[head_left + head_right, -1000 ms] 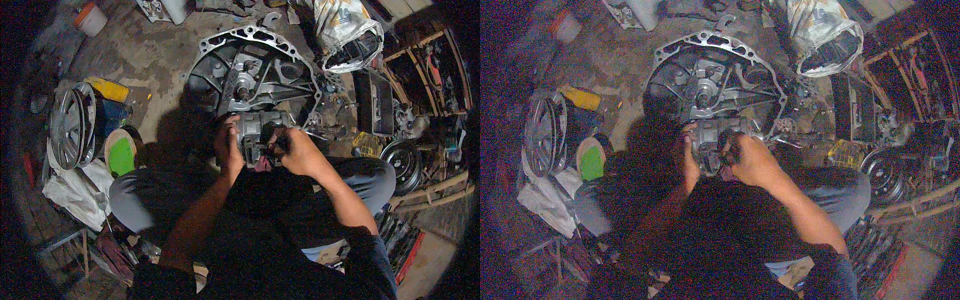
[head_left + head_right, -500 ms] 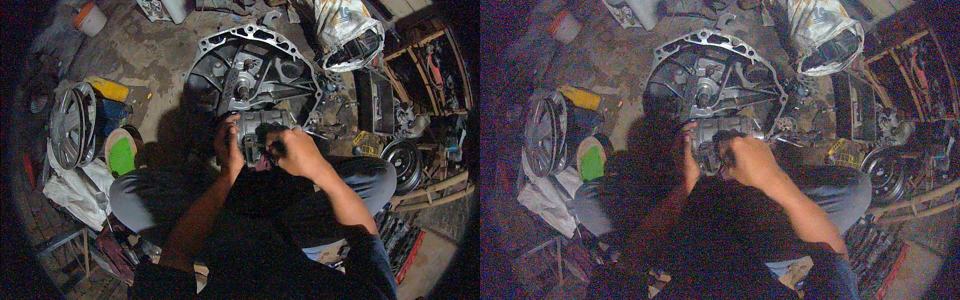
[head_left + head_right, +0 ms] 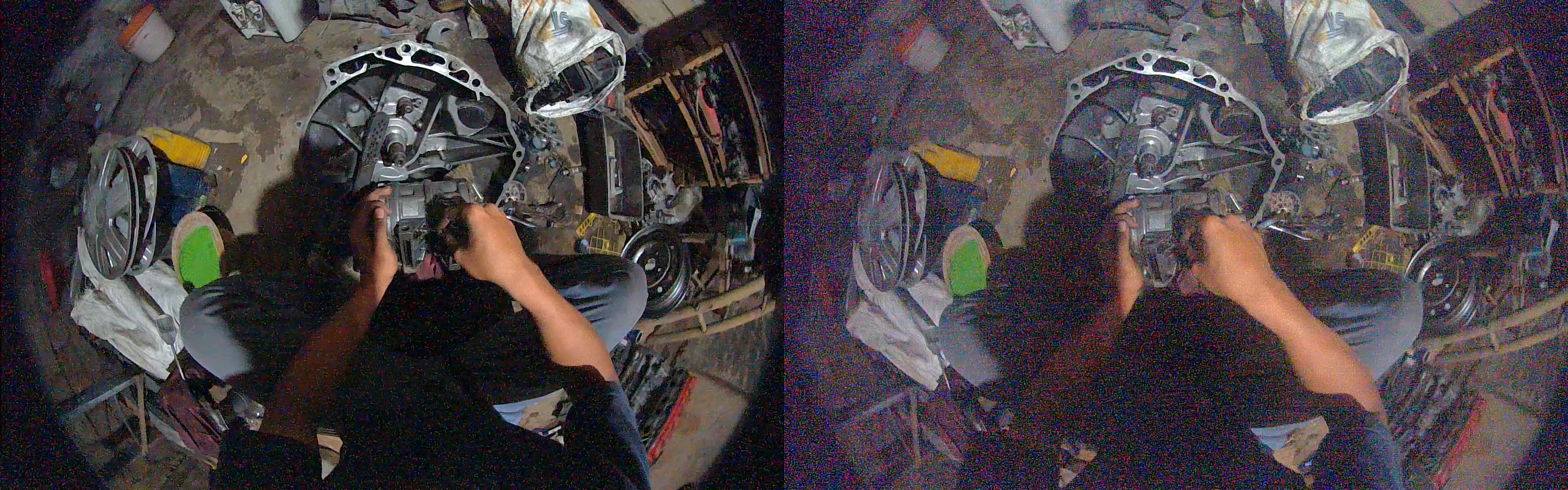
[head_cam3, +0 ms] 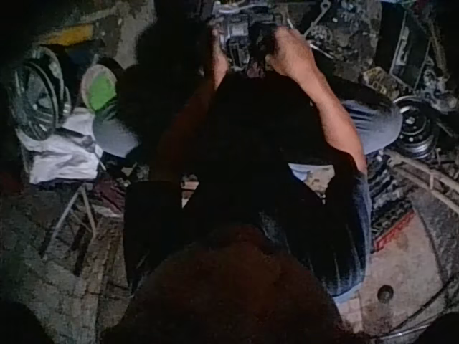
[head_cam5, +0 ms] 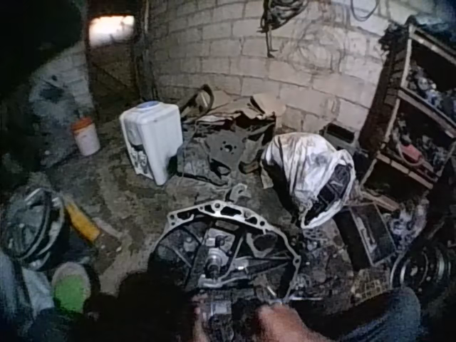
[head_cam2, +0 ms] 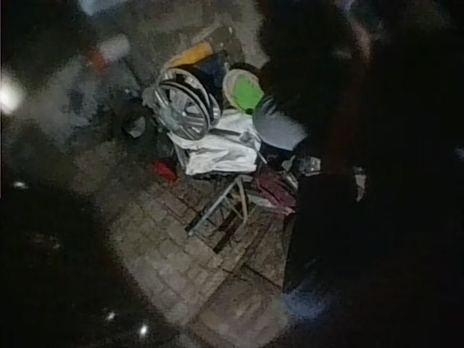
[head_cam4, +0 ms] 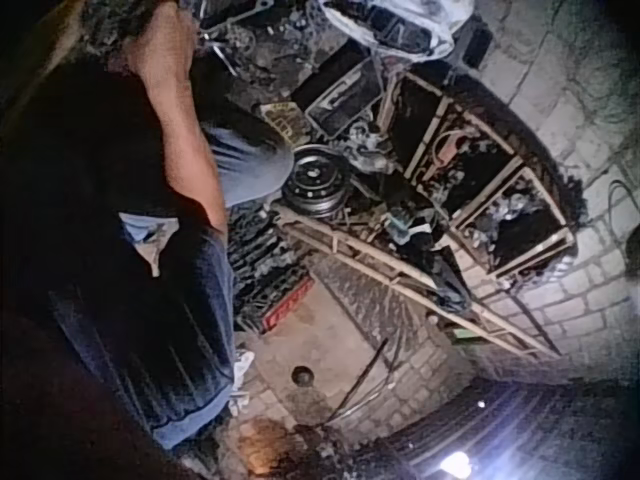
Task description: The person retrieves a mechanical component from a wooden crate and places it on the floor. They then use a wrench to tighten bolts on the component, which is positioned on top of a larger circular metal housing.
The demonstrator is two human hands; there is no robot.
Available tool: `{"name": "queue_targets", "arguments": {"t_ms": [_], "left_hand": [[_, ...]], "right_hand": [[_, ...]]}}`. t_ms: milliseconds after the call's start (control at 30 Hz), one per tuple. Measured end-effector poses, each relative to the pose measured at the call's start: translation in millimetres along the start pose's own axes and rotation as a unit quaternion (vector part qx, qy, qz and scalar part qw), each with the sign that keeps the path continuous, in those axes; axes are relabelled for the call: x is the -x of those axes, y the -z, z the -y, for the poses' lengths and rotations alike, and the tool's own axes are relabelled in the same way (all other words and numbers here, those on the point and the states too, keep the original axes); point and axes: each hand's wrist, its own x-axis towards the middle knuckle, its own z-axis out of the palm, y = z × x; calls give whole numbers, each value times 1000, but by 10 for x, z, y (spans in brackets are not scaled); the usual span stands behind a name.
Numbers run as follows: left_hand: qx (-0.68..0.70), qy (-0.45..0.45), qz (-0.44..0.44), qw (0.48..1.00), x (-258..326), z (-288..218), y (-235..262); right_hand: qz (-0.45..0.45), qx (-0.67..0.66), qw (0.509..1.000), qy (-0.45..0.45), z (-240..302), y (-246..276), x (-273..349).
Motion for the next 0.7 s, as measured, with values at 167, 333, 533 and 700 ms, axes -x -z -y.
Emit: {"name": "queue_targets", "arguments": {"t_ms": [167,333,533,700], "left_hand": [[-8,-13,-6,1000,10,-15,1],[6,-22,-7,1000,-6,-24,0],[57,-46,-24,997,-18,3,-39],[39,-31,-26,998,-14,29,-45]], "right_hand": [[-11,-44,999,29,3,-30,-9],[19,-16,999,30,23,-46,21],[0,-3,1000,13,35,-55,24],[-13,-13,1000,17,8,-82,21]]}}
